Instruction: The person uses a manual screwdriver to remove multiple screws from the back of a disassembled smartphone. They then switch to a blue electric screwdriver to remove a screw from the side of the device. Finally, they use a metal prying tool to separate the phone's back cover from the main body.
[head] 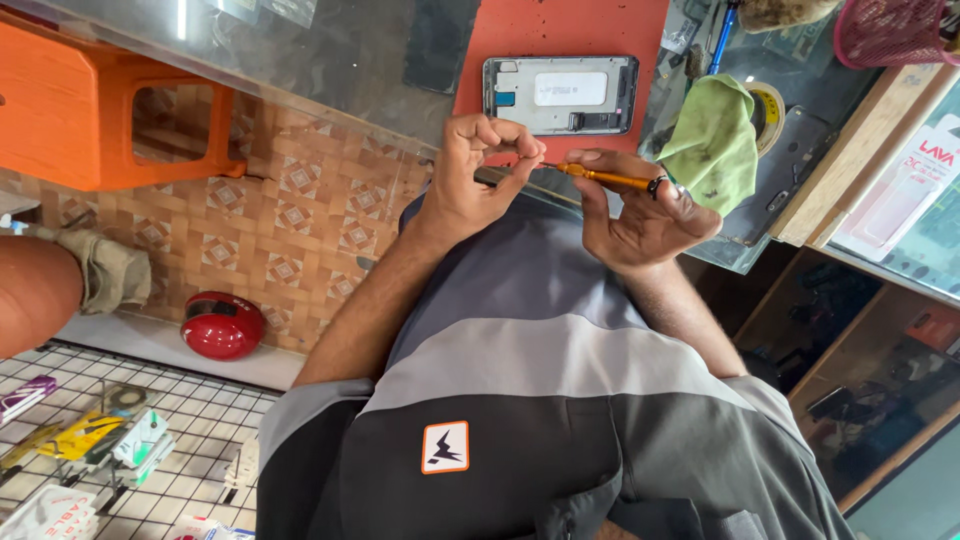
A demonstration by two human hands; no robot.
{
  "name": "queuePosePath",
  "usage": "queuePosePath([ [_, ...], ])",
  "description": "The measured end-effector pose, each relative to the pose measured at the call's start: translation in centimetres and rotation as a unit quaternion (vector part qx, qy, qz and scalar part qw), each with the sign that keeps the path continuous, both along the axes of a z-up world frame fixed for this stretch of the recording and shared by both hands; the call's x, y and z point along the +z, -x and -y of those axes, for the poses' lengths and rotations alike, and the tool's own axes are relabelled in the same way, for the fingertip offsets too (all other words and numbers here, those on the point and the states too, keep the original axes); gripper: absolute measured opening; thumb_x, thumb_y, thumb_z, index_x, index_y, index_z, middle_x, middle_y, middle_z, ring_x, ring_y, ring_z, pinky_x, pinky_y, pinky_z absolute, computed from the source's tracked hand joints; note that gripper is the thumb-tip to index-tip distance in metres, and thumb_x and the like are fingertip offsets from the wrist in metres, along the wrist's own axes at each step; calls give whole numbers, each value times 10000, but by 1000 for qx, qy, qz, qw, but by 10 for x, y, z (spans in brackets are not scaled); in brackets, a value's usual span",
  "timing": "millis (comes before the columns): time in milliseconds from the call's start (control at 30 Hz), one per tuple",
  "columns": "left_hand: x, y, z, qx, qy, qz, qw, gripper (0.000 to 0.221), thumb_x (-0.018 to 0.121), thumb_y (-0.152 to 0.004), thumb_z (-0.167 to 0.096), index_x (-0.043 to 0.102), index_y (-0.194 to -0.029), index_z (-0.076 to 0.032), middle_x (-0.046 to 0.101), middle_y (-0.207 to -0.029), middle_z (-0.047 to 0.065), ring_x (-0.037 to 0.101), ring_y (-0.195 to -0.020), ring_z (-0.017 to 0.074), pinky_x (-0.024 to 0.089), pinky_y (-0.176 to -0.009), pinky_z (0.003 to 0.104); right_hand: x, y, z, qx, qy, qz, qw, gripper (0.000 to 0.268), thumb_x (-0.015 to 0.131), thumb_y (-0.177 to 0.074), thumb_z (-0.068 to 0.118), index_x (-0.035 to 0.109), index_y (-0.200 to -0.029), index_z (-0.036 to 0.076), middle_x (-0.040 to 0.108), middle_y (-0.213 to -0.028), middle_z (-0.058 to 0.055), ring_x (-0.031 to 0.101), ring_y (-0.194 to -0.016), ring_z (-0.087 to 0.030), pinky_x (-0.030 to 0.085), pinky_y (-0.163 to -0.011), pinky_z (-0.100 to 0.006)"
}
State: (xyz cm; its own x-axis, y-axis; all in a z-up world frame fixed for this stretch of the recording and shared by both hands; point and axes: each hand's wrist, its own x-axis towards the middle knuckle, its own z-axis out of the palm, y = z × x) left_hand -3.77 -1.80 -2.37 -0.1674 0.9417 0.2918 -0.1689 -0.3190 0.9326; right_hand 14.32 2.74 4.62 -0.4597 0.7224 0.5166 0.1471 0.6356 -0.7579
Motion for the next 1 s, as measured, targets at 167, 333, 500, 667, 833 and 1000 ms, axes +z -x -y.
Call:
queuePosePath([
  [167, 0, -2, 2, -7, 2, 11, 1000, 482, 669, -1001, 155, 289, -1182, -79, 631, -1089, 148, 706, -1082, 205, 621, -1017, 375, -2, 0, 0, 3, -4, 1, 1000, 856, 657, -967, -185, 102, -1457, 245, 651, -1141, -276, 753, -1023, -354, 683, -897, -460],
  [333, 0, -3, 2, -26, 13, 0, 1000, 487, 672, -999, 148, 281, -1173, -83, 649, -1108, 159, 723, -1097, 221, 642, -1004, 365, -7, -1, -1, -1, -26, 30, 999, 812, 689, -947, -162, 123, -1413, 187, 662, -1118, -284, 749, -1008, -360, 674, -855, -428],
  [500, -3, -5, -1, -26, 11, -4, 1000, 480, 677, -994, 134, 287, -1175, -80, 646, -1103, 163, 719, -1087, 223, 627, -992, 362, -4, -1, -3, 21, -63, 41, 997, 728, 680, -961, -160, 158, -1343, 174, 654, -1128, -279, 750, -1022, -361, 661, -860, -432],
  [667, -6, -8, -4, -21, 6, -7, 1000, 473, 684, -1001, 128, 293, -1170, -78, 654, -1088, 152, 722, -1067, 205, 624, -986, 343, -5, 0, -2, -8, -42, 18, 999, 697, 668, -962, -166, 174, -1331, 160, 653, -1133, -280, 741, -1022, -362, 662, -872, -461],
  [833, -6, -10, -5, -15, 1, -31, 999, 462, 683, -996, 128, 300, -1153, -78, 650, -1080, 161, 715, -1063, 211, 622, -990, 356, -6, 0, -5, 36, -39, 31, 998, 700, 605, -972, -203, 156, -1364, 164, 636, -1157, -301, 735, -1055, -399, 662, -907, -492],
  [1000, -6, -13, -11, -28, 11, -43, 999, 455, 685, -1001, 115, 304, -1163, -74, 659, -1079, 147, 730, -1064, 215, 632, -987, 345, -4, -4, -9, 52, 2, 40, 998, 723, 549, -1000, -227, 124, -1408, 192, 592, -1233, -311, 719, -1131, -409, 660, -955, -471],
])
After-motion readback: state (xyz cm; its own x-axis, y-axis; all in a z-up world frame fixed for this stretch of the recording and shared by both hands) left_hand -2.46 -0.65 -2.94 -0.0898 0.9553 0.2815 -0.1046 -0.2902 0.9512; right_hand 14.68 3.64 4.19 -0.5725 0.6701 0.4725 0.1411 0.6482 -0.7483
